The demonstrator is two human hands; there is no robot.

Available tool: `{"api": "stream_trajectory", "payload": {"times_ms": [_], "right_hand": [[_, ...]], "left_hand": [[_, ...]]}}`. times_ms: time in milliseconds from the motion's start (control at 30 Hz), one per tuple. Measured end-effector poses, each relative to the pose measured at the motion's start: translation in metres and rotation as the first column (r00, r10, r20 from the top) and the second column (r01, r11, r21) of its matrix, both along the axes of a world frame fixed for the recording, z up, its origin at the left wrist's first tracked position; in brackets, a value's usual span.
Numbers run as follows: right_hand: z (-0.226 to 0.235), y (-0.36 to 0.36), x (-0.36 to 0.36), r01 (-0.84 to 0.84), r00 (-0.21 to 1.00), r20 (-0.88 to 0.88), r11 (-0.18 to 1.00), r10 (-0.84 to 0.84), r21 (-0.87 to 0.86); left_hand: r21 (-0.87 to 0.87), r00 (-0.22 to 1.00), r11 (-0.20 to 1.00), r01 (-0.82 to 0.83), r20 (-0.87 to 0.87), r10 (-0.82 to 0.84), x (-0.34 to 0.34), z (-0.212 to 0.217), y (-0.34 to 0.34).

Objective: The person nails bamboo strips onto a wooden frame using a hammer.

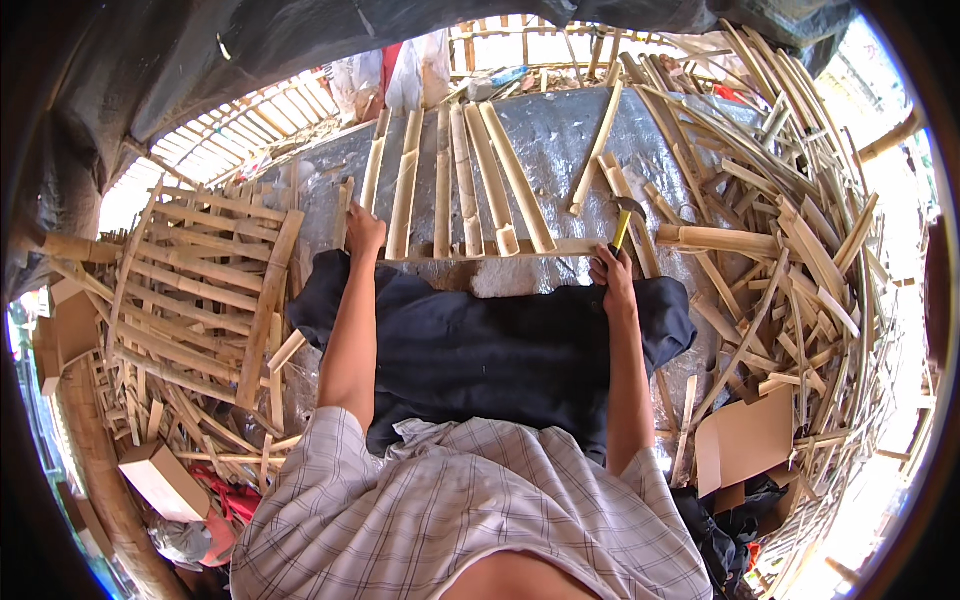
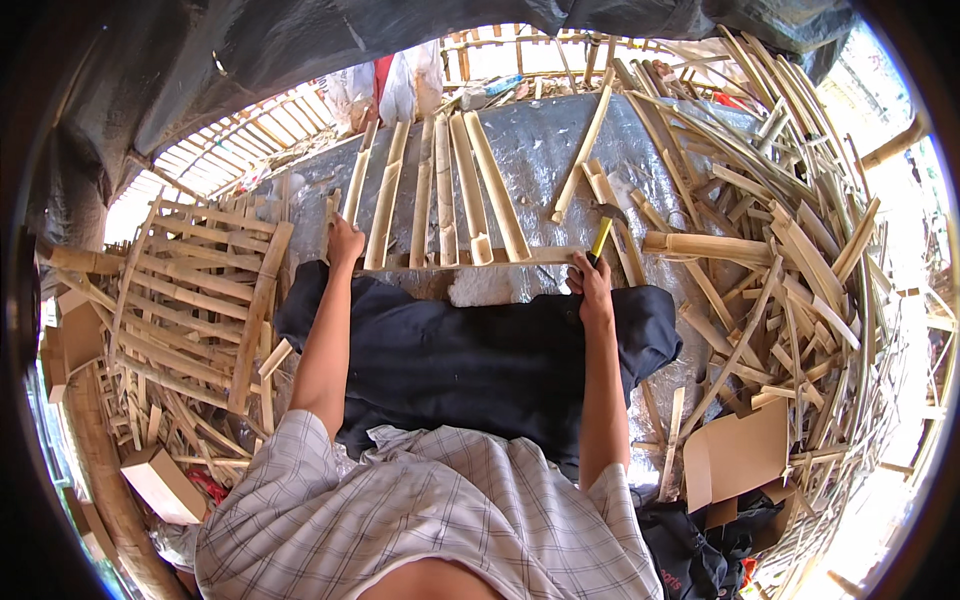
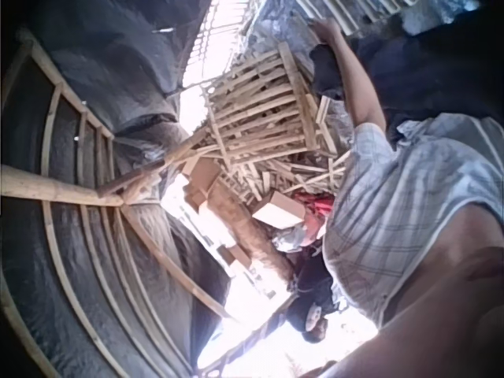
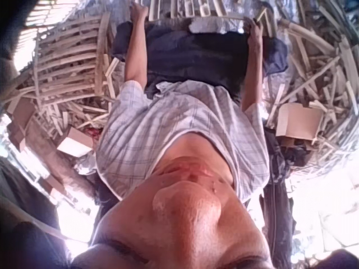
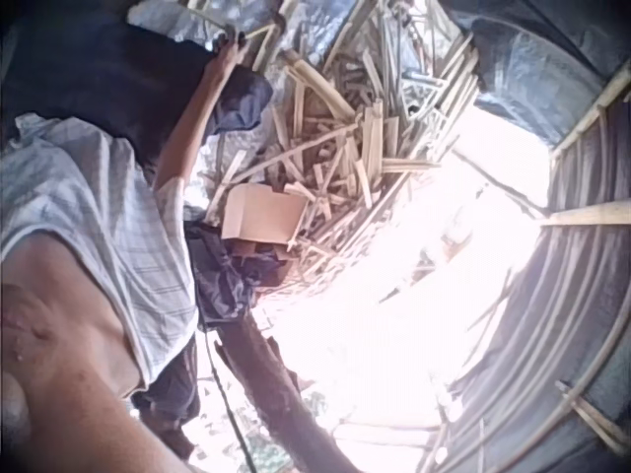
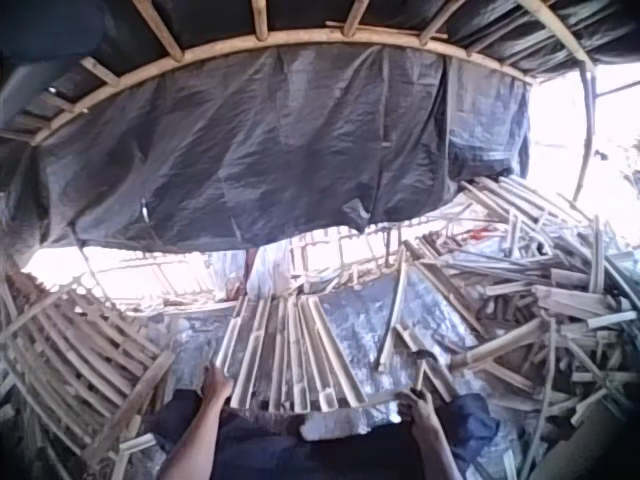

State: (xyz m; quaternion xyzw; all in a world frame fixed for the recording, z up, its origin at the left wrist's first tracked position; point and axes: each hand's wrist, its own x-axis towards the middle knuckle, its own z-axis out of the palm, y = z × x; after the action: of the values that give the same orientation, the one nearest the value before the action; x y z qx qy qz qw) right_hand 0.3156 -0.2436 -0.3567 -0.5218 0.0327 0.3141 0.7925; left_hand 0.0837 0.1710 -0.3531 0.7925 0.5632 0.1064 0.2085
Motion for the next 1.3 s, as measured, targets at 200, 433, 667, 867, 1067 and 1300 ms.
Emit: {"api": "stream_trajectory", "payload": {"times_ms": [200, 433, 667, 867, 1067, 1300], "right_hand": [[-0.012, 0.012, -0.003, -0.127, 0.989, -0.082, 0.99, 0.121, -0.064], [0.008, 0.019, -0.018, -0.229, 0.971, -0.095, 0.966, 0.219, -0.117], [0.006, 0.013, -0.022, -0.288, 0.957, -0.096, 0.939, 0.274, -0.189], [0.003, 0.013, -0.022, -0.261, 0.962, -0.118, 0.957, 0.246, -0.128], [0.002, 0.017, -0.023, -0.283, 0.958, -0.082, 0.952, 0.274, -0.12], [0.014, 0.012, -0.029, -0.268, 0.963, -0.05, 0.953, 0.264, -0.138]], "left_hand": [[-0.156, 0.98, 0.979, -0.128, -0.171, 0.1, -0.016, -0.042, 0.03], [-0.247, 0.936, 0.939, -0.24, -0.314, 0.156, -0.028, -0.076, 0.071], [-0.049, 0.921, 0.996, -0.072, -0.387, 0.048, -0.006, -0.032, 0.016], [0.036, 0.794, 0.799, 0.6, 0.092, -0.601, 0.055, 0.014, -0.063], [0.17, 0.659, 0.657, 0.734, 0.053, -0.75, 0.084, -0.025, -0.106], [-0.016, 0.708, 0.735, 0.678, 0.283, -0.647, 0.099, -0.022, -0.103]]}}
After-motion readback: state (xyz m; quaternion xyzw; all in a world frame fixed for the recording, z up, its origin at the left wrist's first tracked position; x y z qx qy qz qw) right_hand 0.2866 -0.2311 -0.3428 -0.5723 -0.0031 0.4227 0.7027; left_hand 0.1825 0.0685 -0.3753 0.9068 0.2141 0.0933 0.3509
